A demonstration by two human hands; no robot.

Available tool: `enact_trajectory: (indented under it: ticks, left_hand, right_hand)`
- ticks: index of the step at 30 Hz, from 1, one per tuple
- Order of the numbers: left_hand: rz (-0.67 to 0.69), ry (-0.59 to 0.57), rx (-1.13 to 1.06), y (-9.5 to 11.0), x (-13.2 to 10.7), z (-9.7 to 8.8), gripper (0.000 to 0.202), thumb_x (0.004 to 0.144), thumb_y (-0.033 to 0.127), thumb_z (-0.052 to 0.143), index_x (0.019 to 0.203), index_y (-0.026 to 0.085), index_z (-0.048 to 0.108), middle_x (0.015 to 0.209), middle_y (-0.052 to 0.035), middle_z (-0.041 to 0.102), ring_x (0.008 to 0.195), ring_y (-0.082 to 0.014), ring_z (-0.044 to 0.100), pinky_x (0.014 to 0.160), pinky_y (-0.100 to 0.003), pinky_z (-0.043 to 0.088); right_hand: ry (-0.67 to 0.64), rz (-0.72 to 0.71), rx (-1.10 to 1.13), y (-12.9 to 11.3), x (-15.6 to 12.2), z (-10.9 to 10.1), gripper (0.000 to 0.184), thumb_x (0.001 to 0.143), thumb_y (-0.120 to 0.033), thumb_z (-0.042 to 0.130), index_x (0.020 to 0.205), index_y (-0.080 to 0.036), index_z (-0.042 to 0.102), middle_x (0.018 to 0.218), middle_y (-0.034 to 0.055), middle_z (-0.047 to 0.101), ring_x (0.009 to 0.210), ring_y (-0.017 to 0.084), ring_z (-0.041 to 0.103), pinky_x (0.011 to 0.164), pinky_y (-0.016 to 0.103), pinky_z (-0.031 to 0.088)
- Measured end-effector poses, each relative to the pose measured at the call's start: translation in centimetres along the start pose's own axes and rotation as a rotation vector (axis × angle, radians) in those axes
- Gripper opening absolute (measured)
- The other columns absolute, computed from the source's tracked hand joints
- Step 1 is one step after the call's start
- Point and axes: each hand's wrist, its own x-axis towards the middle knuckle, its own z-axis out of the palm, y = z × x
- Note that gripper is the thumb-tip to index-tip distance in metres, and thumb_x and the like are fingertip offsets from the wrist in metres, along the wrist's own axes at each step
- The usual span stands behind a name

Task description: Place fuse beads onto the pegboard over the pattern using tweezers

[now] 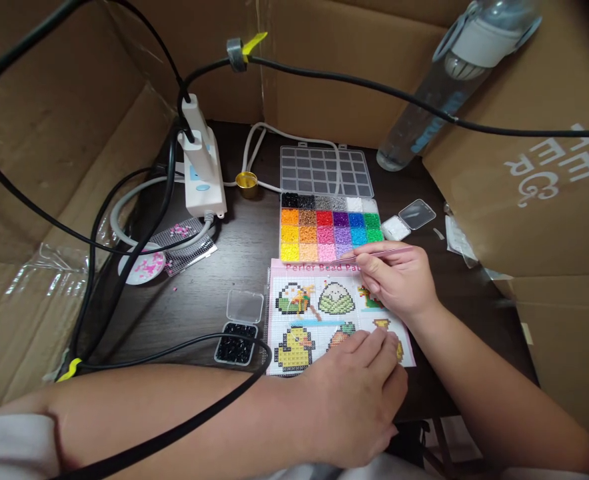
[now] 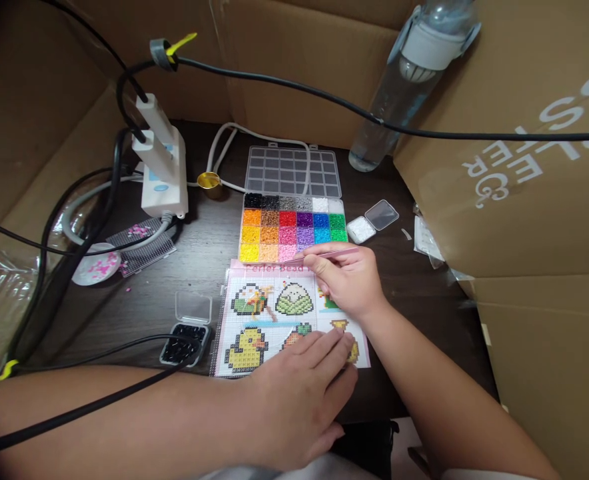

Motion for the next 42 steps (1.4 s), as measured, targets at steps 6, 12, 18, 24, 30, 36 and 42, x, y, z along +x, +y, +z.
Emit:
enact_trajectory:
  ticks: [6,12,18,24,30,36,42]
  left_hand:
    - [-0.001,0.018,0.001,0.0,0.0,0.0,0.054,0.089,0.051,0.047,0.123,0.011,0.055,0.143,-0.0213,0.044,0.131,-0.0347,0.041,0.103,-0.043,0.032]
    - [0.0,0.018,0.004,0.0,0.0,0.2,0.056,0.088,0.051,0.048,0.124,0.009,0.055,0.144,-0.022,0.043,0.133,-0.0357,0.039,0.104,-0.044,0.03]
    - [-0.008,0.034,0.004,0.0,0.0,0.2,0.056,0.088,0.052,0.049,0.125,0.01,0.055,0.144,-0.0207,0.042,0.132,-0.0358,0.039,0.104,-0.044,0.029]
    - [-0.004,0.031,0.012,0.1,0.0,0.0,0.055,0.088,0.052,0.049,0.124,0.011,0.056,0.143,-0.0208,0.043,0.132,-0.0356,0.039,0.104,-0.043,0.028]
    - [0.001,0.02,0.02,0.0,0.0,0.0,0.057,0.088,0.053,0.049,0.125,0.011,0.055,0.143,-0.0209,0.043,0.132,-0.0356,0.039,0.104,-0.044,0.029]
    - [-0.001,0.011,0.005,0.0,0.1,0.0,0.056,0.089,0.051,0.048,0.125,0.01,0.055,0.144,-0.0215,0.042,0.133,-0.0357,0.038,0.104,-0.044,0.03]
    - [0.0,-0.006,0.007,0.0,0.1,-0.2,0.055,0.089,0.051,0.047,0.125,0.01,0.054,0.144,-0.021,0.043,0.133,-0.0349,0.039,0.104,-0.044,0.031]
  right_hand:
    - [-0.033,-0.004,-0.074,-0.1,-0.3,0.5,0.008,0.077,-0.026,0.077,0.078,-0.019,0.077,0.046,-0.0029,0.059,0.034,0.005,0.043,0.033,0.019,0.035]
    - [0.008,0.002,0.037,-0.1,0.1,-0.2,0.008,0.078,-0.028,0.077,0.078,-0.02,0.076,0.048,-0.0024,0.061,0.033,0.005,0.041,0.032,0.019,0.032]
    - [0.046,-0.03,0.168,-0.4,0.8,-1.0,0.007,0.078,-0.026,0.077,0.078,-0.019,0.076,0.08,0.0072,0.077,0.035,0.002,0.041,0.034,0.02,0.029]
    - [0.053,-0.02,0.157,-0.4,0.8,-1.0,0.011,0.077,-0.03,0.078,0.077,-0.019,0.075,0.08,0.0071,0.077,0.035,0.003,0.04,0.032,0.02,0.028]
    - [0.054,-0.015,0.143,-0.4,0.9,-1.0,0.014,0.076,-0.032,0.078,0.076,-0.018,0.075,0.08,0.0073,0.076,0.034,0.003,0.039,0.032,0.02,0.028]
    - [0.049,-0.009,0.144,-0.3,0.9,-1.0,0.013,0.076,-0.032,0.078,0.076,-0.019,0.074,0.08,0.007,0.077,0.035,0.003,0.039,0.033,0.021,0.028]
    - [0.06,0.009,0.071,-0.6,0.7,-0.7,0.018,0.076,-0.035,0.078,0.076,-0.017,0.074,0.079,0.0083,0.076,0.036,0.003,0.039,0.032,0.021,0.027]
